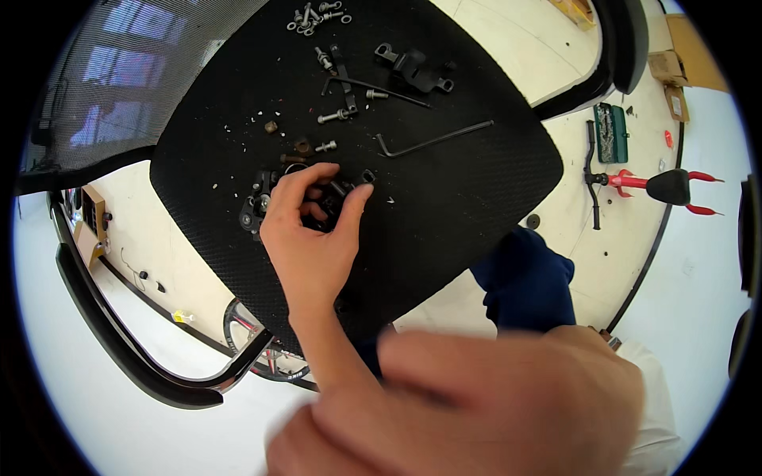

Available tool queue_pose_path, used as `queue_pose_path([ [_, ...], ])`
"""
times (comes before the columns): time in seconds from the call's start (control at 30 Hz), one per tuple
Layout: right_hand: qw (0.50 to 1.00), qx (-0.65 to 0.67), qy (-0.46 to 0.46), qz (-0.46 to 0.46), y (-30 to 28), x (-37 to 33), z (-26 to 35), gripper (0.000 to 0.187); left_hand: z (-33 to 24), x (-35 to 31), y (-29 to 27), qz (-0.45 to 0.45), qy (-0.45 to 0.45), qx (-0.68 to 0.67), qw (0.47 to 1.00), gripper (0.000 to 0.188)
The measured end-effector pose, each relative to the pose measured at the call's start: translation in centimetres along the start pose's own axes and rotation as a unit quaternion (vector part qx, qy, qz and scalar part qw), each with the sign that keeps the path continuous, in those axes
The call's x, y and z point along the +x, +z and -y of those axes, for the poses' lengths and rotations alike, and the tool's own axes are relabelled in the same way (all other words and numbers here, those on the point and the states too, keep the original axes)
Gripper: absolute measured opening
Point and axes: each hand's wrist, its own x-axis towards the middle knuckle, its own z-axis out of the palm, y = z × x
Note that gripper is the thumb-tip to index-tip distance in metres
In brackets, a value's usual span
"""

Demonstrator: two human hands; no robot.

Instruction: The person assembles small mechanical components on a chair seat, using an Allen key to tighten screws and attaching brackets and fasteners. The person handles multiple small parts, including screws, nuts, and metal brackets, and uses tools to secure them together.

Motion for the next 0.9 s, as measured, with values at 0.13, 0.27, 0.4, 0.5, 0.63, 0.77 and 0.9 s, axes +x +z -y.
queue_pose_path([
  [0.13, 0.981, 0.0, 0.172, -0.09, 0.0, -0.5, -4.9, 0.015, 0.6, 0.1, -0.2, 0.033, 0.06, -0.01, 0.998, 0.034],
  [0.27, 0.936, -0.062, 0.296, -0.179, 2.0, -0.8, -12.2, 0.017, 0.1, 0.1, -1.3, 0.012, -0.063, -0.148, 0.987, 0.026],
  [0.4, 0.941, -0.082, 0.269, -0.186, 4.1, 0.2, -14.2, 0.021, -0.3, 0.8, -2.0, -0.051, -0.131, -0.332, 0.933, 0.023],
  [0.5, 0.941, -0.124, 0.263, -0.17, 5.4, 1.2, -14.7, 0.021, -0.1, 0.9, -2.6, -0.075, -0.146, -0.381, 0.91, 0.03],
  [0.63, 0.94, -0.108, 0.292, -0.143, 5.5, 1.6, -14.9, 0.015, -0.1, 0.9, -3.1, -0.069, -0.146, -0.455, 0.876, 0.038],
  [0.77, 0.913, 0.132, 0.34, -0.183, 4.1, 1.8, -14.0, 0.01, 0.1, 0.8, -3.2, -0.044, -0.146, -0.499, 0.853, 0.036],
  [0.9, 0.863, 0.3, 0.341, -0.22, 3.1, 1.8, -12.9, 0.016, -0.4, 0.7, -2.8, -0.015, -0.137, -0.54, 0.831, 0.036],
])
